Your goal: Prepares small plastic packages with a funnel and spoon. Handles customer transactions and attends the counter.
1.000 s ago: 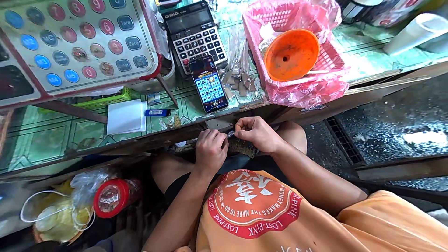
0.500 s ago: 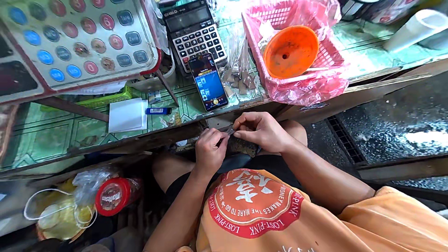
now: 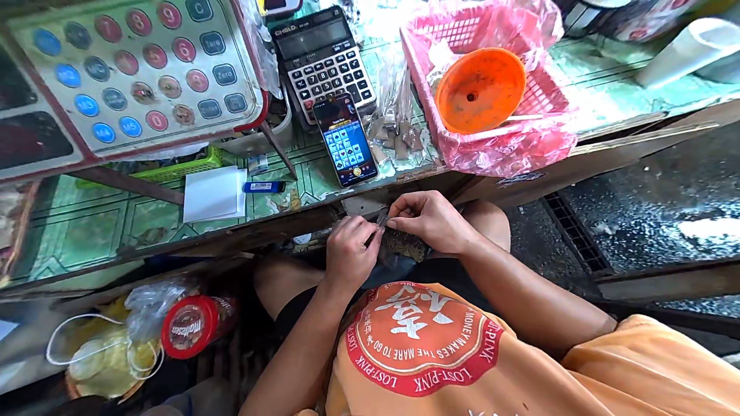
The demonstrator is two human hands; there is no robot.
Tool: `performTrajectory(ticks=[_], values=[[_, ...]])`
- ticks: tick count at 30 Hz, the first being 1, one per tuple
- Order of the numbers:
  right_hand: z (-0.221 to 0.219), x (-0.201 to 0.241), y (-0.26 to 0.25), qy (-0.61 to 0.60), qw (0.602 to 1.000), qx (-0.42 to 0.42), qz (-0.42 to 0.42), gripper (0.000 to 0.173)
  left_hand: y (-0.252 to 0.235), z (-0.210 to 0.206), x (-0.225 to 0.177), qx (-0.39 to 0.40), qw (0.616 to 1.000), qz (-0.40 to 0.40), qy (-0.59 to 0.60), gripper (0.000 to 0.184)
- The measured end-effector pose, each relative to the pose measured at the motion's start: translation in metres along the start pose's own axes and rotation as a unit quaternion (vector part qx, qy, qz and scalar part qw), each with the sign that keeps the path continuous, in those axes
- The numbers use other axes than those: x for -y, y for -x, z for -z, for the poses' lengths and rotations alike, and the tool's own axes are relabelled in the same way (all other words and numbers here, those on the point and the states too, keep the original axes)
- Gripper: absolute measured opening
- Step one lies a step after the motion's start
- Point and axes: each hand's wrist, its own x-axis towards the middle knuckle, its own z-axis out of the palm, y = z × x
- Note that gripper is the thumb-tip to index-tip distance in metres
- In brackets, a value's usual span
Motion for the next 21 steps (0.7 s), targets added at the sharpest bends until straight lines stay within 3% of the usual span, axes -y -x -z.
performTrajectory(ticks=[6,12,16,21], values=[[0.0,-0.005,-0.002,-0.014,1.0,0.01,0.013,0.009,-0.002,0.0,-0.003,0.017,1.0,0.009,-0.001,0.009],[0.001,-0.005,-0.002,-0.06,0.998,-0.025,0.006,0.01,0.0,0.002,-0.002,-0.003,0.995,0.024,0.093,0.01],[0.006,-0.003,-0.001,-0.097,0.992,-0.065,0.057,0.004,-0.001,0.005,-0.003,-0.03,0.976,0.066,0.203,0.007],[0.011,0.0,0.004,-0.097,0.986,-0.03,0.132,0.014,-0.001,0.007,-0.004,-0.058,0.965,0.073,0.247,0.006]])
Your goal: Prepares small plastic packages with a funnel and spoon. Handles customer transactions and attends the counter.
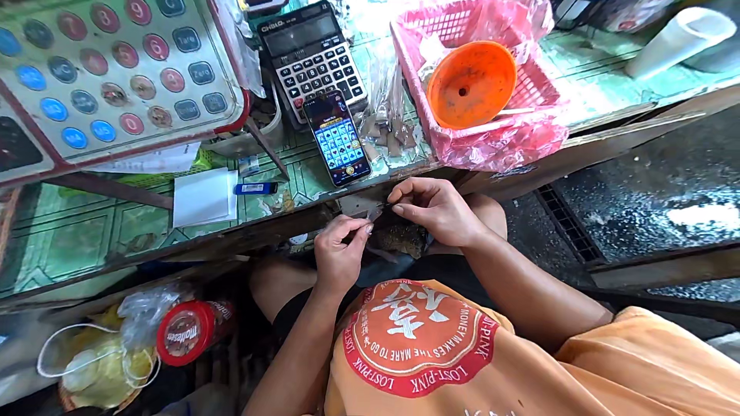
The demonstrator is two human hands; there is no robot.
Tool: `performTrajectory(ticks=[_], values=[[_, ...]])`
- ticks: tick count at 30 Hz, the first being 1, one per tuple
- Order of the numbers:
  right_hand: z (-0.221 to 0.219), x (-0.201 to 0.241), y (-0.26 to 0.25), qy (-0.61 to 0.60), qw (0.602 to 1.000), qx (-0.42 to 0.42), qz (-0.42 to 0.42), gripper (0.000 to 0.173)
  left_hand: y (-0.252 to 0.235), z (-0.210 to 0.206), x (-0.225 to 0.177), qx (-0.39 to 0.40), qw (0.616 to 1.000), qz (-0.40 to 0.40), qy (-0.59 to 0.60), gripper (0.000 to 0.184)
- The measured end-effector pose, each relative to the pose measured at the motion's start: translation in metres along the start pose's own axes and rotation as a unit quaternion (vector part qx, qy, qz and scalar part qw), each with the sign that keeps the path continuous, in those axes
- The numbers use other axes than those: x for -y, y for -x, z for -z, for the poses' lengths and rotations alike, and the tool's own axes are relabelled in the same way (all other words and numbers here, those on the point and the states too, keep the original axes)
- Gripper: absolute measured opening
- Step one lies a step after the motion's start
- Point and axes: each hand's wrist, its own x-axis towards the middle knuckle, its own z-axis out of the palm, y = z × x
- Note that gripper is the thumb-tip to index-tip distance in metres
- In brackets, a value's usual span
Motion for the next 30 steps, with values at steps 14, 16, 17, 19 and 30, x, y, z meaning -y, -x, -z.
performTrajectory(ticks=[14,16,17,19,30], values=[[-0.0049,0.0018,-0.0025,0.067,0.995,0.065,-0.033,0.012,0.0011,0.0002,0.0005,0.011,0.999,-0.02,-0.041,0.005],[-0.0041,0.0021,-0.003,0.079,0.993,0.071,-0.06,0.014,0.0012,-0.0001,0.0007,0.014,0.998,-0.026,-0.047,0.006],[-0.0042,0.0023,-0.0029,0.078,0.992,0.074,-0.064,0.014,0.0012,0.0001,0.0006,0.016,0.998,-0.027,-0.053,0.006],[-0.004,0.0027,-0.0032,0.072,0.992,0.077,-0.068,0.014,0.0002,-0.0003,0.0006,0.02,0.998,-0.025,-0.057,0.006],[0.0008,0.0043,-0.0034,0.011,0.99,0.114,-0.082,0.011,0.0014,-0.0045,0.0,0.046,0.994,-0.029,-0.1,0.007]])
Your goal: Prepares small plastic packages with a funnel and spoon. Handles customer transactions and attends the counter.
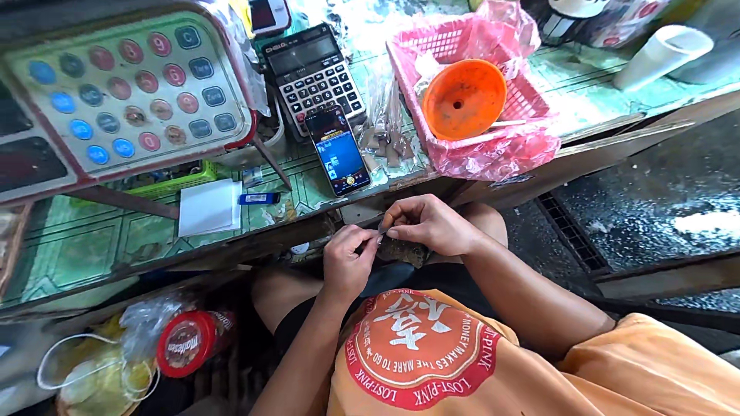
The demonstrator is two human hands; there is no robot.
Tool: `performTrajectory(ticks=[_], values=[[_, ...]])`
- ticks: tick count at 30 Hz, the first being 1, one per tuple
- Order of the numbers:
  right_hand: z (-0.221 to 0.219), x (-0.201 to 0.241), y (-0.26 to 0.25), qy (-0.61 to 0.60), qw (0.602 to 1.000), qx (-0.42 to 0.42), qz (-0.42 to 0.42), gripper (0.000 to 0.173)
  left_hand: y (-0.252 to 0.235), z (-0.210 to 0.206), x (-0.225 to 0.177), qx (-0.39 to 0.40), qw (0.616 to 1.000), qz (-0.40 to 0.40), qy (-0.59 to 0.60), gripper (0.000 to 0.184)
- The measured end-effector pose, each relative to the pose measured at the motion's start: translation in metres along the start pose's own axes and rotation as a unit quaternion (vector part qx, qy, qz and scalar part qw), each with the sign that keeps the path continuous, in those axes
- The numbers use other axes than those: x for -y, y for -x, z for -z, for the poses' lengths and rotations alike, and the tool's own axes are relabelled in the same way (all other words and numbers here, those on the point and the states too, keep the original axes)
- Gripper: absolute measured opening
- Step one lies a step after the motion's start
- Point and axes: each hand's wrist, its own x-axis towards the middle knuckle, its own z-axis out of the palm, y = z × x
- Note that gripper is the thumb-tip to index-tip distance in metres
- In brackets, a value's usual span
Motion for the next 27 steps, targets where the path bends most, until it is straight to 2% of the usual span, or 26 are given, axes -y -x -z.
performTrajectory(ticks=[4,8,10,14,19,22,24,26,27], values=[[-0.003,-0.003,-0.001,-0.037,0.999,0.017,-0.007,0.014,0.0,0.0,0.001,-0.003,1.0,-0.004,-0.021,0.007],[-0.006,-0.005,-0.001,0.047,0.998,-0.03,-0.027,0.012,0.0,0.001,0.0,-0.011,1.0,-0.008,-0.028,0.006],[-0.008,-0.005,-0.001,0.041,0.998,-0.036,-0.031,0.012,0.0,0.0,0.001,-0.01,0.999,-0.014,-0.045,0.006],[-0.01,-0.006,-0.002,-0.022,0.999,-0.022,-0.022,0.009,0.0,-0.002,0.004,-0.01,0.993,-0.046,-0.11,0.007],[-0.01,-0.008,-0.002,0.007,0.999,-0.026,-0.045,0.009,-0.002,-0.001,0.004,-0.01,0.986,-0.071,-0.154,0.008],[-0.01,-0.003,-0.003,0.01,0.999,-0.002,-0.043,0.008,-0.001,0.001,0.003,-0.001,0.988,-0.067,-0.136,0.009],[-0.005,0.006,0.0,0.053,0.998,0.013,-0.019,0.011,-0.002,-0.001,0.002,0.004,0.994,-0.054,-0.098,0.009],[0.014,0.026,0.003,0.193,0.981,-0.006,0.023,0.015,-0.006,0.0,0.001,0.002,0.998,-0.036,-0.054,0.007],[0.03,0.04,0.005,0.287,0.956,-0.043,0.048,0.017,-0.008,0.001,0.0,0.0,0.999,-0.027,-0.031,0.007]])
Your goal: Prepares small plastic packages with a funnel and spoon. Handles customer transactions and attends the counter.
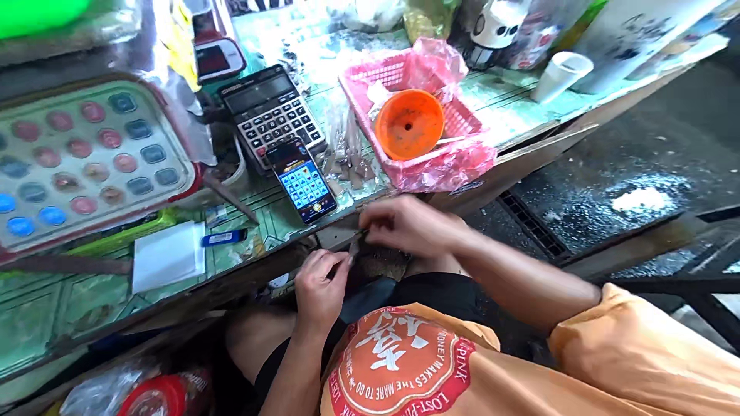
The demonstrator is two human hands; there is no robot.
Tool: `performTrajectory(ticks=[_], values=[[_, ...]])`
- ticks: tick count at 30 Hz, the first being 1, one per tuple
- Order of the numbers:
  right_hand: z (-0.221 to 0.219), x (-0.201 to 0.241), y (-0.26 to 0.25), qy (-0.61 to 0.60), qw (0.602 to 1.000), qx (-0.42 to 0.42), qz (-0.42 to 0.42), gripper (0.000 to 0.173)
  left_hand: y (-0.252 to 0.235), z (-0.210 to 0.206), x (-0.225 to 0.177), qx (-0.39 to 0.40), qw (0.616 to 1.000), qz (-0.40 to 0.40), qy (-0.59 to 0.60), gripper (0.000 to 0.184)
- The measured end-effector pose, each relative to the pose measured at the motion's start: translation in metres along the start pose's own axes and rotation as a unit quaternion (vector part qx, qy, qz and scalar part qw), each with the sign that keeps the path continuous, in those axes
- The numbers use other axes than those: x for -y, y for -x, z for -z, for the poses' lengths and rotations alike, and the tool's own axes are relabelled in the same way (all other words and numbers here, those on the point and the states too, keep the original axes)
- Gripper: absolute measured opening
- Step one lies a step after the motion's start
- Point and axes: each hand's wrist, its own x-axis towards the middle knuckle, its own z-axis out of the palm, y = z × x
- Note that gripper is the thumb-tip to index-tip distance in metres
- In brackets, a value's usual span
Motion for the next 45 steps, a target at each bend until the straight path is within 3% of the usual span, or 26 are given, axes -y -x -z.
performTrajectory(ticks=[4,6,8,11,16,20,24,32,35,45], values=[[0.111,-0.004,-0.008,0.27,0.955,-0.126,0.001,0.029,0.008,0.002,0.004,-0.017,0.998,0.03,0.043,0.006],[0.157,-0.015,-0.015,0.37,0.924,-0.093,-0.024,0.039,0.014,0.001,0.008,-0.023,0.998,0.045,0.045,0.005],[0.176,-0.034,-0.019,0.426,0.902,-0.046,-0.044,0.046,0.022,-0.001,0.011,-0.028,0.996,0.063,0.052,0.005],[0.174,-0.054,-0.022,0.445,0.894,-0.021,-0.044,0.041,0.028,-0.004,0.014,-0.036,0.994,0.078,0.062,0.005],[0.173,-0.075,-0.025,0.425,0.904,-0.036,-0.019,0.013,0.028,0.003,0.015,-0.041,0.994,0.08,0.064,0.005],[0.184,-0.059,-0.015,0.341,0.929,-0.131,-0.058,0.023,0.031,0.007,0.021,-0.043,0.994,0.082,0.059,0.007],[0.175,-0.06,-0.009,0.276,0.929,-0.235,-0.078,0.035,0.03,0.002,0.023,-0.053,0.993,0.082,0.063,0.008],[0.153,-0.065,-0.002,0.262,0.93,-0.241,-0.094,0.037,0.029,0.001,0.015,-0.067,0.989,0.089,0.1,0.007],[0.148,-0.061,0.003,0.22,0.923,-0.303,-0.083,0.039,0.025,0.004,0.014,-0.07,0.987,0.091,0.108,0.007],[0.123,-0.059,0.012,0.168,0.919,-0.344,-0.09,0.037,0.019,0.008,0.012,-0.085,0.986,0.077,0.123,0.006]])
